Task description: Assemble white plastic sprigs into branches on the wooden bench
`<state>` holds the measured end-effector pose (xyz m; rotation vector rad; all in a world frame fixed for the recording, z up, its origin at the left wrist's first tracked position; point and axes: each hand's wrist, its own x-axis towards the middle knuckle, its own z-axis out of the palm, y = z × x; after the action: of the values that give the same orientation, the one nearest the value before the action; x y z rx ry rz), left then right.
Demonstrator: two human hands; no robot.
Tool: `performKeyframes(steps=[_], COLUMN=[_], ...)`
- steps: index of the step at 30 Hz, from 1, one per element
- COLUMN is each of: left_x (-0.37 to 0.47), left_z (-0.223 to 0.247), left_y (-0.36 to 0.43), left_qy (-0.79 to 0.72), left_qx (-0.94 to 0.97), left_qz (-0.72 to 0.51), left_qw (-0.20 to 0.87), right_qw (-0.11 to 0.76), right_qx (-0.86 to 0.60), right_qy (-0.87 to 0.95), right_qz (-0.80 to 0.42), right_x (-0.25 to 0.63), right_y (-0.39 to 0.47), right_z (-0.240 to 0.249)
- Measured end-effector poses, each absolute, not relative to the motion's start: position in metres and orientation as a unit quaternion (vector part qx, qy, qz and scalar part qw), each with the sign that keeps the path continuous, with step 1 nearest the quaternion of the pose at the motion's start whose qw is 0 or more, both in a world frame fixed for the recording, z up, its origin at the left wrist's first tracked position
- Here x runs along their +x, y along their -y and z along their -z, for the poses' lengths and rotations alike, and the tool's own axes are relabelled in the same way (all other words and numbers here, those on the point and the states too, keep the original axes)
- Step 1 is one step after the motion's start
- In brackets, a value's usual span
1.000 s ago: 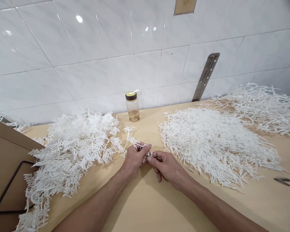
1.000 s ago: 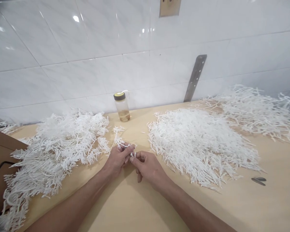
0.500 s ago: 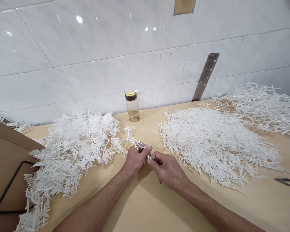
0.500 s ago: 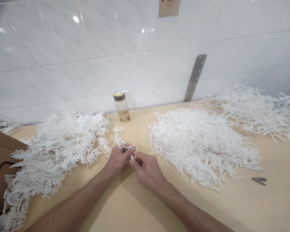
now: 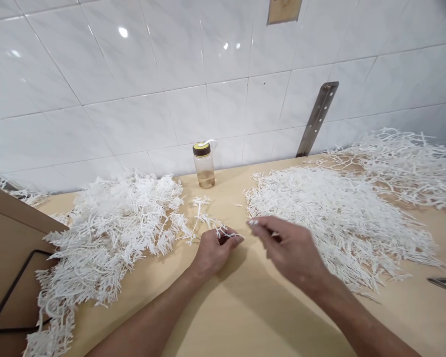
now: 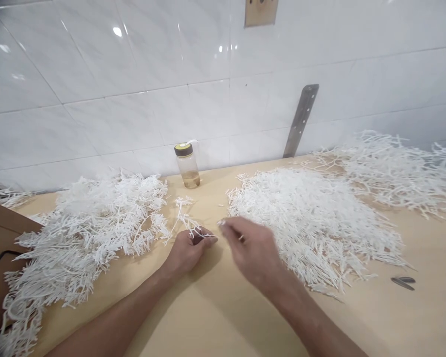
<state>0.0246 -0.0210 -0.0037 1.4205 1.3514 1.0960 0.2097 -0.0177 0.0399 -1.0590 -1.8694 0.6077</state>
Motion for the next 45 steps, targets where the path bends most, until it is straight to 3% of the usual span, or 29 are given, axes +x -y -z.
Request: performKeyframes(steps=[3, 8, 20, 26, 35, 45], left_x=[0.026, 0.028, 0.028, 0.027, 0.026, 0.031], left_z=[0.005, 0.003, 0.008, 0.002, 0.006, 0.010], left_y=[0.025, 0.032, 0.036, 0.033, 0.032, 0.040], left_qy=[-0.556, -0.527, -0.463, -0.506, -0.490, -0.446], left_qx=[0.621, 0.723, 0.813, 0.751, 0.774, 0.771], left_qz=[-0.395, -0.348, -0.302, -0.336, -0.317, -0.414], left_qw=[0.386, 0.281, 0.184, 0.258, 0.247, 0.185], right_qw=[0.496, 0.446, 0.470, 0.337, 0.412, 0.438], right_qx=[-0.535, -0.642, -0.642, -0.439, -0.290, -0.447], right_qy=[0.675, 0.621, 0.599, 0.788, 0.838, 0.761], right_qz=[-0.106, 0.046, -0.091, -0.270, -0.210, -0.172], right_x=[0.244, 0.280, 0.264, 0.240, 0.195, 0.210], right_y=[-0.004, -0.024, -0.010, 0.007, 0.016, 0.003], right_z=[-0.043, -0.044, -0.051, -0.048, -0.018, -0.016])
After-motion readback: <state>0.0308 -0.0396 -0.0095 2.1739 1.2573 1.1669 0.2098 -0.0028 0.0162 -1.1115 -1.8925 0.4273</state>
